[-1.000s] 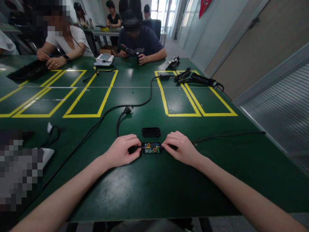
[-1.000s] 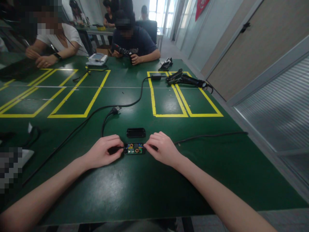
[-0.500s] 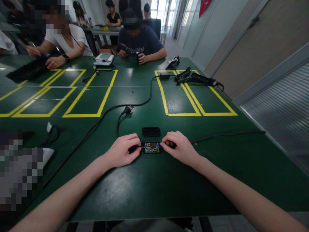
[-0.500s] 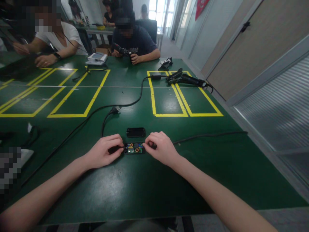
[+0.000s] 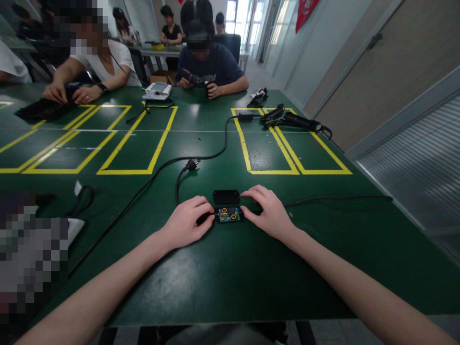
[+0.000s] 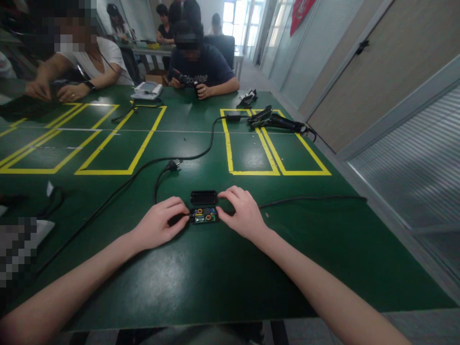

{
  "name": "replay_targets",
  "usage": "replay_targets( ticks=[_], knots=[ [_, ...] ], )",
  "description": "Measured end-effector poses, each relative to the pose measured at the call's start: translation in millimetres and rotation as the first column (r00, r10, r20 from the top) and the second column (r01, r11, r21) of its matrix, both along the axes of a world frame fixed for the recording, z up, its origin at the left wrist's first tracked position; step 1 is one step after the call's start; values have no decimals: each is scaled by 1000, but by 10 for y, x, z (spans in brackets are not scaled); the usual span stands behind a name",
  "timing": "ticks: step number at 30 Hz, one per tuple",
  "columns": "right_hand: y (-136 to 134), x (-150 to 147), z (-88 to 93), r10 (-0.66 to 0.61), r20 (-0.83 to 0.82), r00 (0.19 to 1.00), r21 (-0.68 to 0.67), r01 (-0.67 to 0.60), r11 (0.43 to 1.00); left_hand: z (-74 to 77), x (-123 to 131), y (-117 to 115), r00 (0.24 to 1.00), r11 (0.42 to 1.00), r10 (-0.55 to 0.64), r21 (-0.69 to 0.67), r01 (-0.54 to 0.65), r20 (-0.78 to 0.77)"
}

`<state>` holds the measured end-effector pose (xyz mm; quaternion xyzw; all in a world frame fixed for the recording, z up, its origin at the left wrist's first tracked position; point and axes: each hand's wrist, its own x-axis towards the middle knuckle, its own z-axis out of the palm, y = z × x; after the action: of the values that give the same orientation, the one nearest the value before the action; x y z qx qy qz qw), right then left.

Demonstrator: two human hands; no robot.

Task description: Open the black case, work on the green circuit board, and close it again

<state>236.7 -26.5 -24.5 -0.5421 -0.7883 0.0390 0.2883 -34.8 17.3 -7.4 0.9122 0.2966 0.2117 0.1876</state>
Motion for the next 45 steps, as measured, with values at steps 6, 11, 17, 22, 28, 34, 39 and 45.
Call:
replay_targets(
  ticks=[6,11,17,22,28,34,39,45],
  knots=[
    [-6,-15,5,106,58,993,-32,-104,994,-41,-9,23,996,994,87,62,-86,-5],
    [-23,8,16,141,17,990,-36,-140,990,-81,-33,34,999,998,45,42,-44,-15],
    [-26,28,-25,154,-97,983,-14,-156,988,-85,-38,17,1000,998,11,66,-11,5],
    [-29,10,-21,161,-262,952,-28,-174,984,-65,-29,-11,999,996,-28,89,24,42],
    [-37,-19,35,126,-445,887,-62,-170,983,-77,-20,-32,992,994,-62,93,52,111],
    [-53,-52,13,-21,-659,752,-232,-176,957,-51,-22,-48,980,998,-54,-30,61,191],
    [-53,-43,7,14,-656,754,-204,-196,959,-62,-23,-56,975,995,-43,-78,61,219],
    [-57,-40,7,48,-623,781,-172,-197,965,-73,-18,-52,974,995,-47,-80,66,221]
  ],
)
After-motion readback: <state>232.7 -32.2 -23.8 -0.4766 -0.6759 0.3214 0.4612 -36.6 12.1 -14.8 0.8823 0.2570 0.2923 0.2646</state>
